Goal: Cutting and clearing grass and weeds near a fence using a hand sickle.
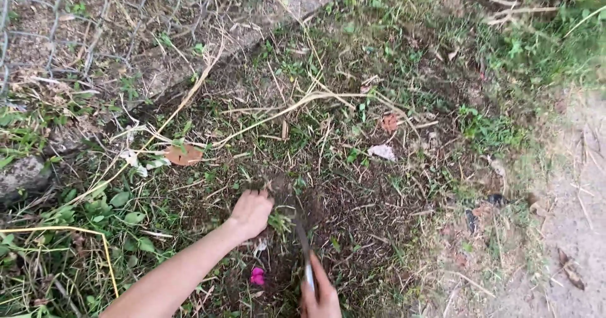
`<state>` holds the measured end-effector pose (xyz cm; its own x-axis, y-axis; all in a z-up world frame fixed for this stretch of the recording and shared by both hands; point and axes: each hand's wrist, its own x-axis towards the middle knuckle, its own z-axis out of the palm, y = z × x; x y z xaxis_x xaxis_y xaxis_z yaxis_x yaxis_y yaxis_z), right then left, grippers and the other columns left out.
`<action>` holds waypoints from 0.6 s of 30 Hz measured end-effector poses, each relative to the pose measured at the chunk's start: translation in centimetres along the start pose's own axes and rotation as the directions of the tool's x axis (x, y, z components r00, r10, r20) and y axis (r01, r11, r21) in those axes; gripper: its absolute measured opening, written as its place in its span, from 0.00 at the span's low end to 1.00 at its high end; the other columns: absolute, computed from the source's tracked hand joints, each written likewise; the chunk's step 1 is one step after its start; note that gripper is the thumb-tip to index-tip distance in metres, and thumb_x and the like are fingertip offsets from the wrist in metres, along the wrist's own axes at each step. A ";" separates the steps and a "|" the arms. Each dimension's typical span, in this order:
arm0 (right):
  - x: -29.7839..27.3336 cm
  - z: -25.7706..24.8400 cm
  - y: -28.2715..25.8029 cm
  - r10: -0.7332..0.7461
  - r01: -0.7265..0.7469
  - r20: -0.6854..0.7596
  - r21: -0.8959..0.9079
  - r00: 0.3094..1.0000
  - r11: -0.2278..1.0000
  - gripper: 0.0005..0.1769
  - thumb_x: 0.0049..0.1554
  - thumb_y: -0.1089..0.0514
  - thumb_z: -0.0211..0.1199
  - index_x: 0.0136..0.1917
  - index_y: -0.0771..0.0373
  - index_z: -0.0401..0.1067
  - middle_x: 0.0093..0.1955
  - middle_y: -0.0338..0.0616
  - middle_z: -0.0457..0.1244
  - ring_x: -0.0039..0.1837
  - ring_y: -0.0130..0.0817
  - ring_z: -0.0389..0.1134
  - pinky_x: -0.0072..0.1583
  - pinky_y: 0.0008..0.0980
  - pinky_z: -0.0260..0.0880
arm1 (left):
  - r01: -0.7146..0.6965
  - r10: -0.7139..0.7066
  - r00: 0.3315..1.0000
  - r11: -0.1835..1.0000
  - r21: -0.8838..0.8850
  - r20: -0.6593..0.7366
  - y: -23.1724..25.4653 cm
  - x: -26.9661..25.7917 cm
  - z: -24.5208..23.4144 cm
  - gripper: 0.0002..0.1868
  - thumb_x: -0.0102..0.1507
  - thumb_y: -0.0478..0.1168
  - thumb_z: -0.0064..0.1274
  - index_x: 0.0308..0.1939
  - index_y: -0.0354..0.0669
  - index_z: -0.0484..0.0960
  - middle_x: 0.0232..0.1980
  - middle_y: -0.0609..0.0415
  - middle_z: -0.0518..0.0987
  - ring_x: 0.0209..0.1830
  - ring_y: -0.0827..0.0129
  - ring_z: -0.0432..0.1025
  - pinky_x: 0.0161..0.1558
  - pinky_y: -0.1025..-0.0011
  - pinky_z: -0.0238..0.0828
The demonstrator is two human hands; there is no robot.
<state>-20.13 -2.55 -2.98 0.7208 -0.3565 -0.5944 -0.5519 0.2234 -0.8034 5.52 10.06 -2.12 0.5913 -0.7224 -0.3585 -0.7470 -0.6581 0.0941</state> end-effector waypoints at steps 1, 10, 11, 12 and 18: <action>1.5 -1.5 4.7 -0.157 0.158 0.029 -0.067 0.987 0.985 0.36 0.59 0.64 0.56 0.79 0.51 0.55 0.29 0.34 0.59 0.27 0.25 0.59 0.31 0.25 0.59 | -0.027 0.024 0.994 0.999 -0.032 -0.103 -0.4 0.1 0.7 0.16 0.55 0.25 0.48 0.44 0.39 0.83 0.50 0.40 0.78 0.46 0.56 0.75 0.56 0.55 0.70; -1.6 0.9 -3.3 -0.213 0.217 -0.056 0.062 0.975 0.974 0.36 0.59 0.65 0.57 0.78 0.53 0.57 0.34 0.41 0.64 0.27 0.27 0.61 0.30 0.27 0.61 | 0.535 -0.469 0.845 0.751 -0.386 0.258 -7.0 -8.0 -11.6 0.22 0.61 0.27 0.47 0.59 0.44 0.78 0.37 0.48 0.78 0.25 0.72 0.68 0.23 0.76 0.66; -3.5 1.6 -8.7 -0.063 0.080 -0.134 0.129 0.989 0.988 0.36 0.59 0.64 0.56 0.78 0.48 0.56 0.29 0.42 0.61 0.23 0.29 0.58 0.25 0.30 0.57 | 0.564 -0.569 0.818 0.760 -0.323 0.090 -8.4 -8.6 -14.1 0.24 0.61 0.27 0.47 0.62 0.46 0.76 0.37 0.47 0.80 0.26 0.70 0.73 0.25 0.74 0.71; -2.5 1.3 -8.6 -0.066 0.083 -0.132 0.129 0.989 0.988 0.36 0.59 0.64 0.56 0.78 0.48 0.56 0.29 0.42 0.61 0.23 0.29 0.58 0.25 0.30 0.57 | 0.565 -0.571 0.816 0.759 -0.324 0.088 -9.7 -8.5 -13.5 0.24 0.61 0.27 0.47 0.62 0.46 0.76 0.37 0.47 0.80 0.26 0.70 0.73 0.25 0.74 0.71; 1.0 2.1 -8.2 0.005 0.007 -0.066 0.182 0.998 0.983 0.39 0.60 0.65 0.53 0.80 0.41 0.50 0.25 0.40 0.57 0.21 0.28 0.56 0.23 0.31 0.57 | 0.379 -0.419 0.894 0.895 -0.234 -0.156 -4.3 -5.5 -11.4 0.26 0.59 0.20 0.42 0.61 0.35 0.72 0.46 0.37 0.78 0.32 0.62 0.77 0.30 0.71 0.81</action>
<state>-14.01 -2.78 2.98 0.6889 -0.4143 -0.5948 -0.4613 0.3824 -0.8006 8.97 14.41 10.04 0.8895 -0.4031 -0.2151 -0.3736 -0.9127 0.1655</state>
